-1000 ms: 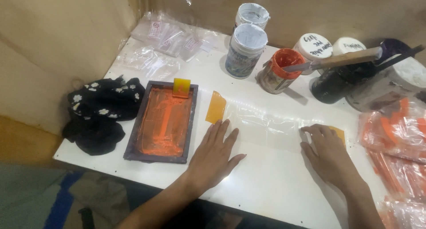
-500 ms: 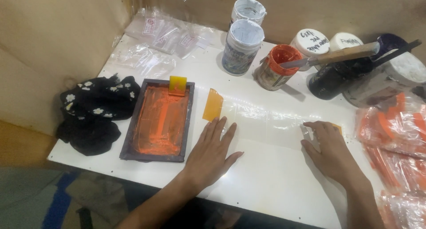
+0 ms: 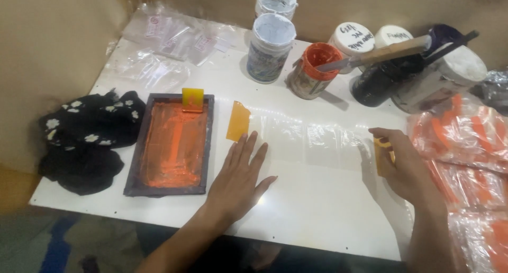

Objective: Screen printing orange ink onto small plastic strips using a handheld frame and squeegee, then organizing the printed items.

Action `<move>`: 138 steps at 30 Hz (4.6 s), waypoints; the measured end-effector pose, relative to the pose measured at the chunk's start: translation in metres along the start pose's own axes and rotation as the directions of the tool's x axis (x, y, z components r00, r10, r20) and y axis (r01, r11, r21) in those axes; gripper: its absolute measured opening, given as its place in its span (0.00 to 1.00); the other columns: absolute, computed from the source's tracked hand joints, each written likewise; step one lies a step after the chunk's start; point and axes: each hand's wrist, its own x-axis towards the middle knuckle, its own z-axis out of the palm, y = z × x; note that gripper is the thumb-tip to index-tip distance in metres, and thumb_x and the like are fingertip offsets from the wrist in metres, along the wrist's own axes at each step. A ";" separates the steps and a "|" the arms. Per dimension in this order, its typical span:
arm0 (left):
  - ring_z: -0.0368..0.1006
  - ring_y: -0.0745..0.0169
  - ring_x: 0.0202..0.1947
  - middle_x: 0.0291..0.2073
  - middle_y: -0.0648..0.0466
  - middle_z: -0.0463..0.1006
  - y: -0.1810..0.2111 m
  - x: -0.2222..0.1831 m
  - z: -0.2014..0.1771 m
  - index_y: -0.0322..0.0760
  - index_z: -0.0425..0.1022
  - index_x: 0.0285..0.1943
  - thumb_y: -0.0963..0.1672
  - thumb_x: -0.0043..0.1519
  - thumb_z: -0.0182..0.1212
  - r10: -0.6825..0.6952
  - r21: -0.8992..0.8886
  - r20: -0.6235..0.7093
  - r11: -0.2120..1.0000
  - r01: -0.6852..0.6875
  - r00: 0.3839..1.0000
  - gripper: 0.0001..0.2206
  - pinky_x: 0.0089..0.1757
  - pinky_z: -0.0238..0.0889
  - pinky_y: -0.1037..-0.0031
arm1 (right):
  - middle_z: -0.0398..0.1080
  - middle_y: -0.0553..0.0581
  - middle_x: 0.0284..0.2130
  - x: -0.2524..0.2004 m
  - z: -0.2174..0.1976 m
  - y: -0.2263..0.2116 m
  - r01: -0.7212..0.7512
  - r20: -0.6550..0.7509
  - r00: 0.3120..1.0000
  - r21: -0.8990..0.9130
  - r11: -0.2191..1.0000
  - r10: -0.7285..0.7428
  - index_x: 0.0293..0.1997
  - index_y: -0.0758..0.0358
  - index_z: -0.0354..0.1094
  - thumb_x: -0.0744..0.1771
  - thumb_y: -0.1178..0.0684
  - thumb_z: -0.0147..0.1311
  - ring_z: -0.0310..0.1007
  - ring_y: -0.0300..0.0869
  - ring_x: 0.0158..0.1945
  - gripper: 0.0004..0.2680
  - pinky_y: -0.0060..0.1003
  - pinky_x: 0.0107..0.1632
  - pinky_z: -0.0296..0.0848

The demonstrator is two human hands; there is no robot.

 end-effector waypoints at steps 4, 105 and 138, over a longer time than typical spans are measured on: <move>0.35 0.38 0.78 0.78 0.38 0.43 -0.005 0.001 0.011 0.37 0.49 0.80 0.57 0.71 0.43 0.039 0.056 -0.085 0.998 -0.035 0.996 0.33 0.69 0.31 0.53 | 0.64 0.56 0.64 0.003 -0.009 -0.014 -0.144 0.066 0.986 -0.099 0.985 0.151 0.67 0.50 0.61 0.71 0.59 0.37 0.63 0.50 0.67 0.15 0.44 0.65 0.65; 0.66 0.64 0.21 0.25 0.55 0.71 -0.026 -0.018 -0.014 0.35 0.77 0.37 0.44 0.70 0.57 -0.273 0.012 -0.492 0.948 0.320 0.827 0.10 0.21 0.62 0.72 | 0.71 0.55 0.52 0.002 0.043 0.002 0.422 0.064 0.906 -0.106 0.900 -0.417 0.61 0.55 0.69 0.68 0.51 0.51 0.69 0.47 0.57 0.14 0.44 0.61 0.65; 0.25 0.49 0.81 0.81 0.43 0.31 -0.042 -0.017 0.026 0.30 0.31 0.82 0.87 0.47 0.33 -0.028 0.578 -0.509 0.730 0.365 0.861 0.75 0.74 0.20 0.61 | 0.76 0.59 0.38 0.088 0.109 -0.152 0.576 0.212 0.808 -0.092 0.812 -0.549 0.47 0.62 0.68 0.69 0.53 0.52 0.73 0.50 0.36 0.06 0.42 0.39 0.68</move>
